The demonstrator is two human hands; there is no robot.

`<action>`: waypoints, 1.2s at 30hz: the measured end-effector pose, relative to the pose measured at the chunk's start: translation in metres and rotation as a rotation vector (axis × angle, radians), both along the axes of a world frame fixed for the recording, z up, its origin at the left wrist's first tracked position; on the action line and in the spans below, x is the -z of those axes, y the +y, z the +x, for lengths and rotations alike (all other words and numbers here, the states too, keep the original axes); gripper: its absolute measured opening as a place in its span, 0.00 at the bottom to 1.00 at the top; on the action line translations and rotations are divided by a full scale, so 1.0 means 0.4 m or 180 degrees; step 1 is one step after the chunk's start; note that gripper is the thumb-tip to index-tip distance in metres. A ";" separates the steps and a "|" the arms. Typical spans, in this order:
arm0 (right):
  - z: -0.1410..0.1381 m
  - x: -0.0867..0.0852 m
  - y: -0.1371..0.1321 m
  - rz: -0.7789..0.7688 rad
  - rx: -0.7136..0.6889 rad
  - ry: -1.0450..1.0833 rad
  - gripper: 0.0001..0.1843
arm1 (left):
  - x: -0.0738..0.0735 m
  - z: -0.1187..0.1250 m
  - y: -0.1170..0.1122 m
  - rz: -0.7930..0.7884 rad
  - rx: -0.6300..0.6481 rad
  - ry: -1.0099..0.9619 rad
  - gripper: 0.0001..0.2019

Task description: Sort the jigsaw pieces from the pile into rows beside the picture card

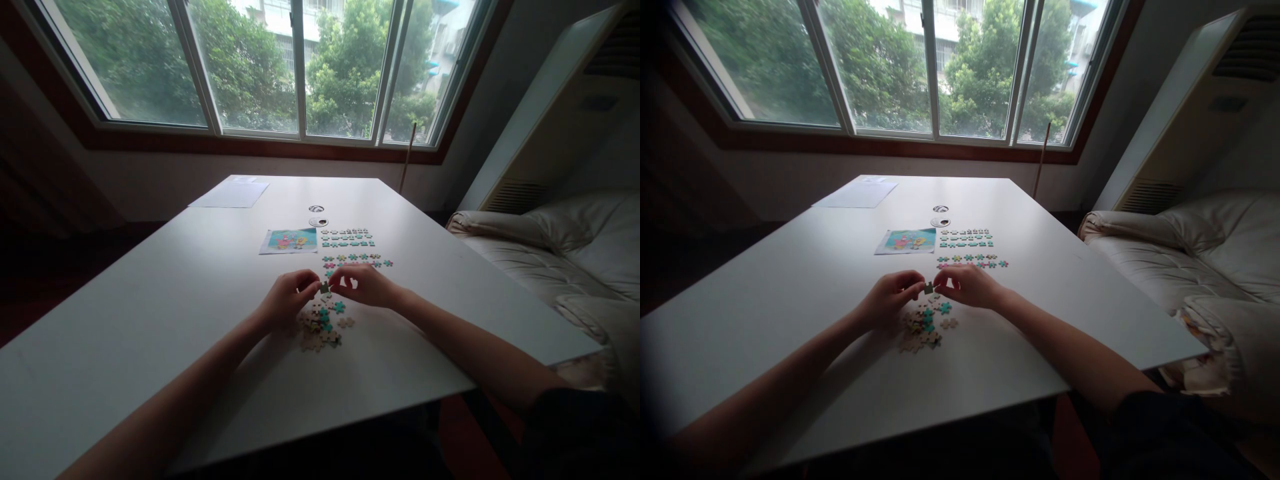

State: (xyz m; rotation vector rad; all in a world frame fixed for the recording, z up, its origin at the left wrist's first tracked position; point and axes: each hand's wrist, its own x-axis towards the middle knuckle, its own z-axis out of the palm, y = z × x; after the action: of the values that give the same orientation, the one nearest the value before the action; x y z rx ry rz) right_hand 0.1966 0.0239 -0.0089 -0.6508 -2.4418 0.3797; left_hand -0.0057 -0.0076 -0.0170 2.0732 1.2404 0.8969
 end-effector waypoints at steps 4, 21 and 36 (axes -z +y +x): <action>0.002 -0.004 -0.001 0.0489 -0.0021 -0.0129 0.07 | -0.002 0.003 0.000 -0.0057 0.0016 -0.0025 0.10; 0.024 -0.011 0.021 0.0965 0.0172 0.0161 0.08 | 0.000 0.001 0.002 -0.0174 0.0003 -0.0443 0.10; 0.044 0.004 0.053 0.0516 0.0472 0.0554 0.07 | 0.001 -0.004 0.002 -0.0033 -0.0069 0.0003 0.11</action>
State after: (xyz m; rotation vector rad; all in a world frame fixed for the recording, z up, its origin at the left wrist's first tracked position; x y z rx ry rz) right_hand 0.2141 0.0451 -0.0105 -0.6929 -2.2160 0.1691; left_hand -0.0071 -0.0066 -0.0172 2.0560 1.2678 0.8973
